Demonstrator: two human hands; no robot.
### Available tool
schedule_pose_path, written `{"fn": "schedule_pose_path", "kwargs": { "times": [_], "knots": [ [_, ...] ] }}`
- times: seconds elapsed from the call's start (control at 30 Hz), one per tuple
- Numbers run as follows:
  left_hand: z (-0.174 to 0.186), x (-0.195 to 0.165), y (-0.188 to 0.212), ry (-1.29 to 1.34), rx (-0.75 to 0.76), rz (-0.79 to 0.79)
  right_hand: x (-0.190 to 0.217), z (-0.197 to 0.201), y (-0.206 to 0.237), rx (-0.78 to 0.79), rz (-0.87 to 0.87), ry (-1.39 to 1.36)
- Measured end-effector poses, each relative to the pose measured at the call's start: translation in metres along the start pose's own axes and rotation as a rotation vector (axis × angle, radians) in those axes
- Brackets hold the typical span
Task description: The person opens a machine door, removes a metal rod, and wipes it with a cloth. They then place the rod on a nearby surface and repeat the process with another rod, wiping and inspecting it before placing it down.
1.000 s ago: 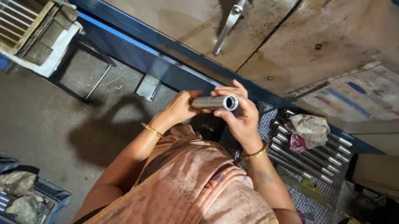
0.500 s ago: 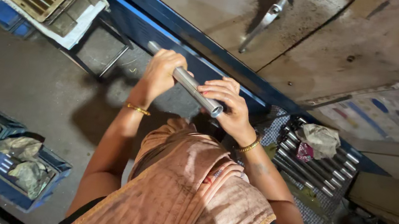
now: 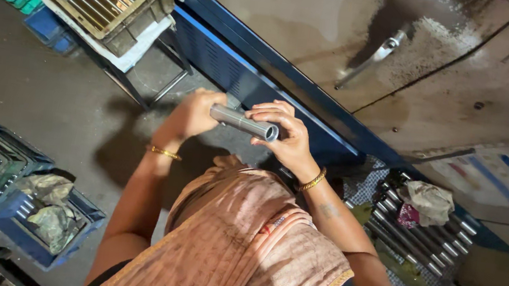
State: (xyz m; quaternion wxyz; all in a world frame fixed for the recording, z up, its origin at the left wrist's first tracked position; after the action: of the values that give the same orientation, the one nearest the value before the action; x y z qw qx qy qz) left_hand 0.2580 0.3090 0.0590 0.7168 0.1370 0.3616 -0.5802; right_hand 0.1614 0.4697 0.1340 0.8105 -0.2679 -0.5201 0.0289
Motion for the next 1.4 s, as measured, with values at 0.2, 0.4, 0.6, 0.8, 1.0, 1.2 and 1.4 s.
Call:
{"fn": "schedule_pose_path", "kwargs": {
  "times": [0.2,0.4,0.6,0.8,1.0,1.2,1.4],
  "knots": [
    [-0.053,0.044,0.016,0.42,0.195,0.139,0.017,-0.035,-0.024,0.086,-0.002,0.076],
    [-0.077,0.012,0.029,0.539,0.223,-0.266,0.042,-0.071,-0.036,0.148,0.066,0.083],
    [-0.086,0.039,0.032,0.512,0.319,-0.07,0.059,-0.084,-0.047,0.135,0.063,0.089],
    [-0.071,0.05,0.042,0.576,0.163,-0.069,0.06,-0.105,-0.052,0.163,0.019,0.174],
    [-0.037,0.05,0.051,1.255,0.032,0.099,0.026,-0.086,-0.031,0.154,-0.243,0.261],
    [0.034,0.043,0.043,1.817,-0.192,-0.039,0.014,-0.09,0.014,0.097,-0.381,0.397],
    [0.005,0.054,0.043,2.439,-0.16,0.187,0.043,-0.102,0.008,-0.21,-0.142,0.467]
  ]
}}
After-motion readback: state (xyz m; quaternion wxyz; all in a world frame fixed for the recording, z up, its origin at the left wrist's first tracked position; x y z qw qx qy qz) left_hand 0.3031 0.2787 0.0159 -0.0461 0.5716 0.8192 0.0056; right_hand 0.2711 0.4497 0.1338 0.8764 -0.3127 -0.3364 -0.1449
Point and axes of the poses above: each hand's wrist, its own y-axis away from the middle knuckle, its own z-axis out of the back of the hand, x = y × z, the point moved 10 cm from there along -y, towards the middle knuckle, and after that the axes turned 4 degrees about x, right-handed, at the moved point
